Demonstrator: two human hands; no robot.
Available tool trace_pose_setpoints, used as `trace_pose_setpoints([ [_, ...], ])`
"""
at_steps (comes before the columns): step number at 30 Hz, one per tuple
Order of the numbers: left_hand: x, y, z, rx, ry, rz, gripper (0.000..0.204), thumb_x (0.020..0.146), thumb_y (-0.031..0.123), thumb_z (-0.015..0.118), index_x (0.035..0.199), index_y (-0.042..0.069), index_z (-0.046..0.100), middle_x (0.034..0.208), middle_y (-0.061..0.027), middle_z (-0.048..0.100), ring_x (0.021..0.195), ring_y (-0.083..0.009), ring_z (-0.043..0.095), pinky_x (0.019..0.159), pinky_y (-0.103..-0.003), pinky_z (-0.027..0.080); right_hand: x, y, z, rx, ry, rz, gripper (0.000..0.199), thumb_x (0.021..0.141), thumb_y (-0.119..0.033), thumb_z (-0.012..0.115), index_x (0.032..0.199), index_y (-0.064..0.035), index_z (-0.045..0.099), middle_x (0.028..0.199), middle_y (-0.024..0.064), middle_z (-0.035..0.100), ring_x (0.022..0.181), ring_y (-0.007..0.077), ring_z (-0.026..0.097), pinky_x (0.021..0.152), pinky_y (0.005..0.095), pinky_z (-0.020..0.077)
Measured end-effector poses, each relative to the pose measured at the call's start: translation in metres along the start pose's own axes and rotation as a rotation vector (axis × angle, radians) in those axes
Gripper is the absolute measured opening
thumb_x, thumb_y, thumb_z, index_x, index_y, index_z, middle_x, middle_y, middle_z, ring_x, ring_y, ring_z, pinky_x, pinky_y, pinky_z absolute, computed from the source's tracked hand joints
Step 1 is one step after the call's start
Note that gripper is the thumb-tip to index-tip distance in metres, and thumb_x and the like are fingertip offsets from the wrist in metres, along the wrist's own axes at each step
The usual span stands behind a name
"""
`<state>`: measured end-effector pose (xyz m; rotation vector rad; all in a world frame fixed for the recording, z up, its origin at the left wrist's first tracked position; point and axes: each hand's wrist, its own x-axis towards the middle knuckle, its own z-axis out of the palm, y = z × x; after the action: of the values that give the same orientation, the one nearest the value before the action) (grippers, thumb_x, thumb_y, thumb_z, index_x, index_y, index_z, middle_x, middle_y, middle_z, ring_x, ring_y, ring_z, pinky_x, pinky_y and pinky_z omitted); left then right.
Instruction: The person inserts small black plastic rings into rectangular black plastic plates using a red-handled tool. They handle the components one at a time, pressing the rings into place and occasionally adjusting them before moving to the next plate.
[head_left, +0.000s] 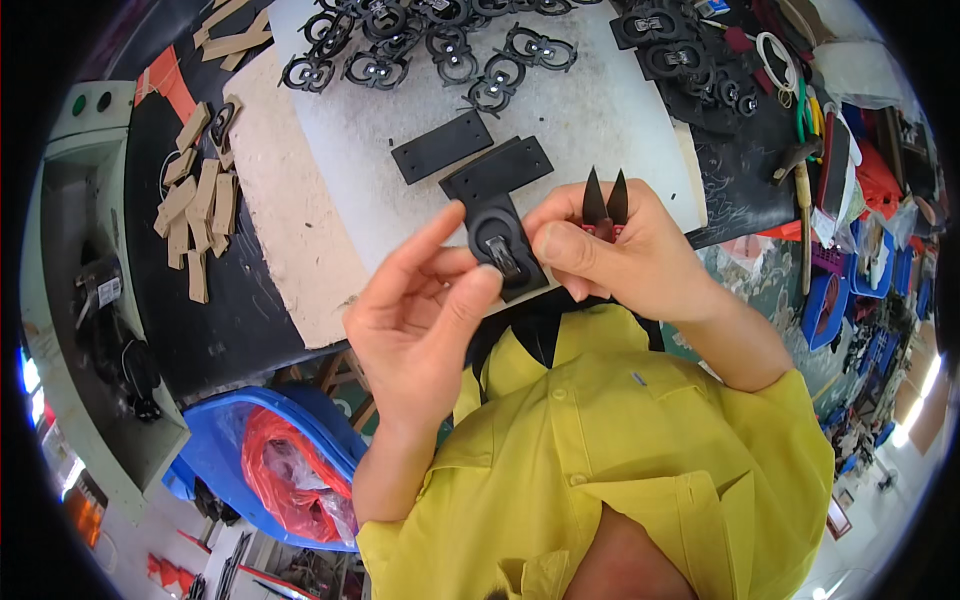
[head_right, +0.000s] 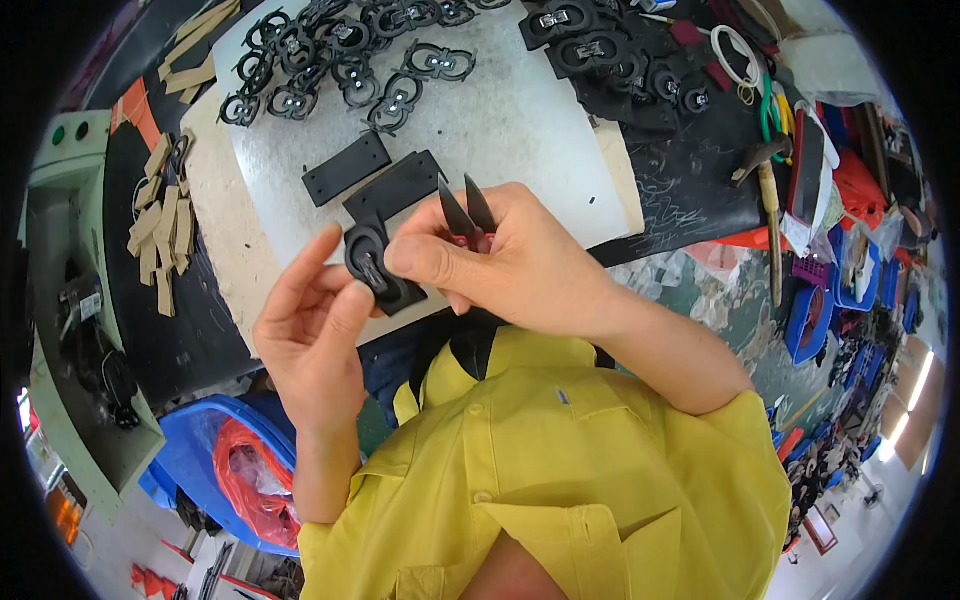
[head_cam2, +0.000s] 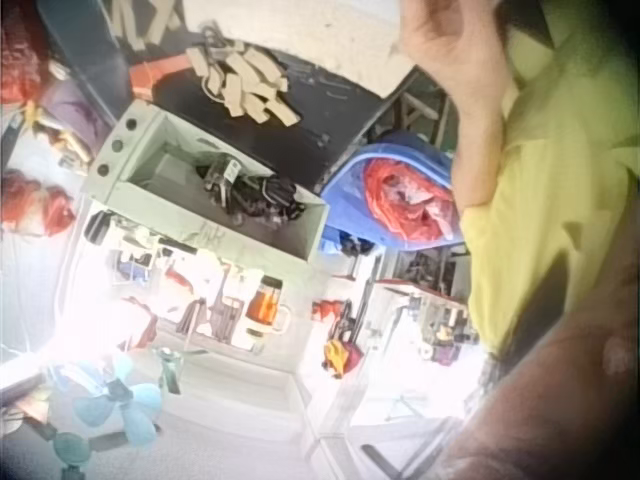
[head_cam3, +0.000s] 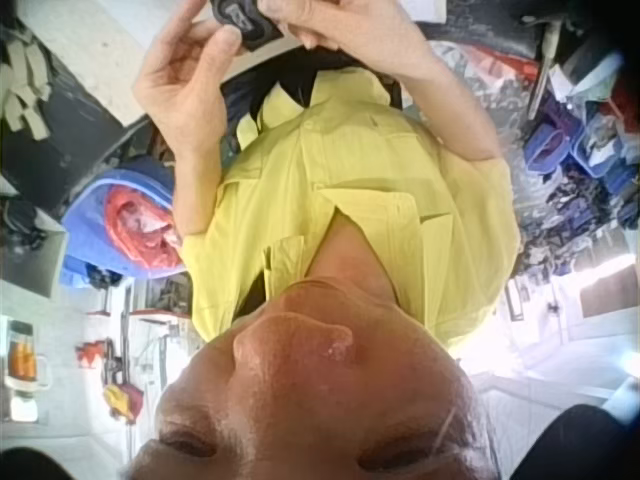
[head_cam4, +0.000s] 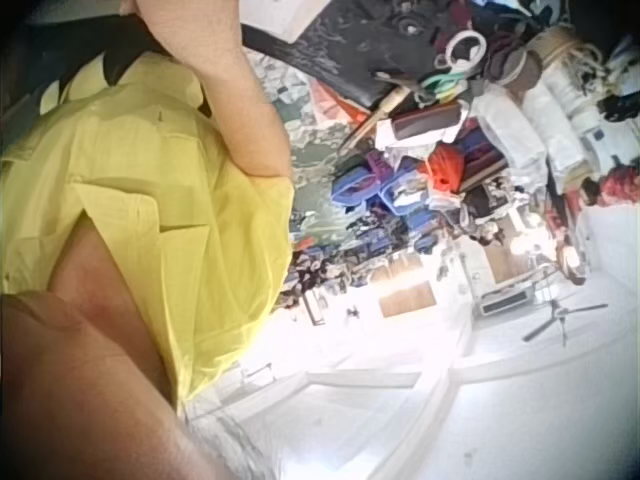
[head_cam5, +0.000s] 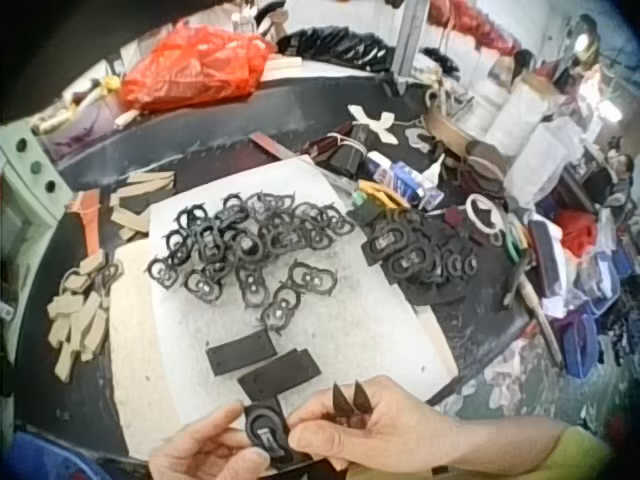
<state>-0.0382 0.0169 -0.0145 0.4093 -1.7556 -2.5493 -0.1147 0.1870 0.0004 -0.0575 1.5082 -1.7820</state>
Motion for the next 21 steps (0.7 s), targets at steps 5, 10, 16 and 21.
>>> trace_pose_setpoints([
  [5, 0.002, 0.002, 0.009, 0.014, 0.077, 0.041, 0.042, 0.08, -0.008, 0.061, 0.12, -0.008, 0.05, 0.092, -0.013, 0.063, 0.081, -0.013, 0.061, 0.075, -0.024, 0.051, -0.002, 0.009, 0.003, -0.409, 0.109, -0.327, 0.018, 0.078, -0.015, 0.069, 0.088, -0.0005, 0.065, 0.068, 0.0024, 0.058, 0.052, 0.0062, 0.047, 0.046, 0.0205, 0.0382],
  [10, 0.0, 0.001, 0.007, -0.055, 0.185, -0.091, 0.03, 0.085, 0.002, 0.056, 0.113, -0.007, 0.054, 0.095, -0.0164, 0.064, 0.079, -0.0149, 0.062, 0.07, -0.029, 0.054, -0.003, 0.015, -0.004, -1.1, 0.157, -1.16, 0.027, 0.066, -0.007, 0.067, 0.092, -0.0015, 0.066, 0.08, 0.0086, 0.061, 0.057, 0.0131, 0.053, 0.049, 0.024, 0.0428],
  [16, -0.012, 0.015, -0.005, 0.089, 0.126, -0.161, 0.025, 0.08, -0.005, 0.061, 0.105, -0.007, 0.061, 0.09, -0.011, 0.065, 0.078, -0.0102, 0.061, 0.068, -0.021, 0.049, 0.003, 0.022, -0.002, -1.053, 0.244, -1.18, 0.029, 0.061, -0.008, 0.066, 0.089, 0.0002, 0.065, 0.083, 0.0071, 0.059, 0.055, 0.0124, 0.05, 0.045, 0.0204, 0.0397],
  [21, -0.018, 0.008, -0.006, 0.172, 0.04, -0.028, 0.029, 0.077, -0.005, 0.065, 0.106, -0.007, 0.061, 0.097, -0.0121, 0.063, 0.084, -0.0107, 0.06, 0.071, -0.023, 0.05, -0.004, 0.008, 0.003, -0.378, 0.188, -0.337, 0.011, 0.08, -0.009, 0.065, 0.087, 0.0002, 0.065, 0.071, 0.0052, 0.057, 0.051, 0.0074, 0.044, 0.046, 0.0205, 0.0354],
])
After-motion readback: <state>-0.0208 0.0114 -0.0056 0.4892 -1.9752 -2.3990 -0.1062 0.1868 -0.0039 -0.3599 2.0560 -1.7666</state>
